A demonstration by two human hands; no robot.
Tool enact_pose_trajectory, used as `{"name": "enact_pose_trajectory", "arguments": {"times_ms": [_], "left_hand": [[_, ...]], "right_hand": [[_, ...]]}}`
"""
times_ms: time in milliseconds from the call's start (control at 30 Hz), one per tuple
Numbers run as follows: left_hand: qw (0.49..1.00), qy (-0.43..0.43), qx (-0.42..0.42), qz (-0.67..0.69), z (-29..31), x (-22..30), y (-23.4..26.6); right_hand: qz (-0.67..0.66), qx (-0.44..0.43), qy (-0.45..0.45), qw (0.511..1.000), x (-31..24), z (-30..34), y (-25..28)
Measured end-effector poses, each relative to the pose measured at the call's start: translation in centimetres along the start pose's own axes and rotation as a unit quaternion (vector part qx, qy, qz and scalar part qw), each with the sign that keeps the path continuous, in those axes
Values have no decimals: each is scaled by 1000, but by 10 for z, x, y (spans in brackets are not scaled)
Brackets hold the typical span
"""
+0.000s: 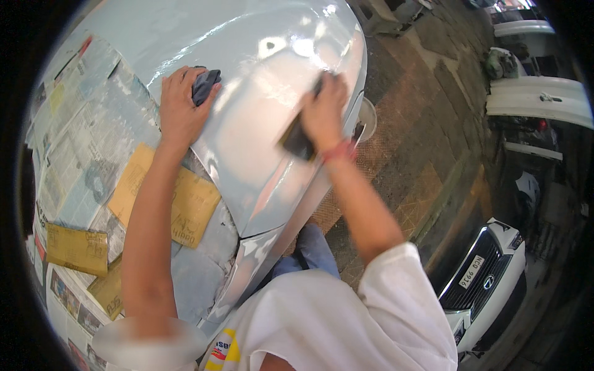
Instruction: The person is sanding the hood of a white car using a sanding block and a cloth. They repeatedly dip the sanding block into a bucket of water and wipe the surface while working on the hood.
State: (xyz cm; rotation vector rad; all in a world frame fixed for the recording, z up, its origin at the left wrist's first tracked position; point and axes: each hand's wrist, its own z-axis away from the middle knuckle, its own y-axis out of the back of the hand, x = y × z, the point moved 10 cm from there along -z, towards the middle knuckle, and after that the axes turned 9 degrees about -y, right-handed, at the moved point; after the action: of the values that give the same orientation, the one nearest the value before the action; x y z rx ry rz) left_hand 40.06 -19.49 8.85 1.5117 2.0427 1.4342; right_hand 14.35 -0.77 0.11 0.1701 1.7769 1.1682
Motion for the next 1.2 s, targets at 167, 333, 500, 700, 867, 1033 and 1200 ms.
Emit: {"name": "enact_pose_trajectory", "arguments": {"times_ms": [167,333,500,700,867,1033,1200], "left_hand": [[999,-30,8,-33,0,8,3],[1000,-12,9,28,-7,15,-9],[1000,-8,18,0,2,0,6],[999,-34,9,-25,-3,10,0],[1000,-12,-7,9,-5,14,-13],[999,-16,15,-35,4,3,2],[998,-45,21,-28,-5,19,-1]], "right_hand": [[-2,-24,55,998,-64,75,1],[18,53,-98,994,61,-89,44],[14,5,29,999,-24,16,-7],[-24,-30,33,999,-29,35,16],[-31,25,-52,998,68,-61,48],[-40,-56,89,994,-56,105,15],[-71,13,-3,997,35,35,44]]}}
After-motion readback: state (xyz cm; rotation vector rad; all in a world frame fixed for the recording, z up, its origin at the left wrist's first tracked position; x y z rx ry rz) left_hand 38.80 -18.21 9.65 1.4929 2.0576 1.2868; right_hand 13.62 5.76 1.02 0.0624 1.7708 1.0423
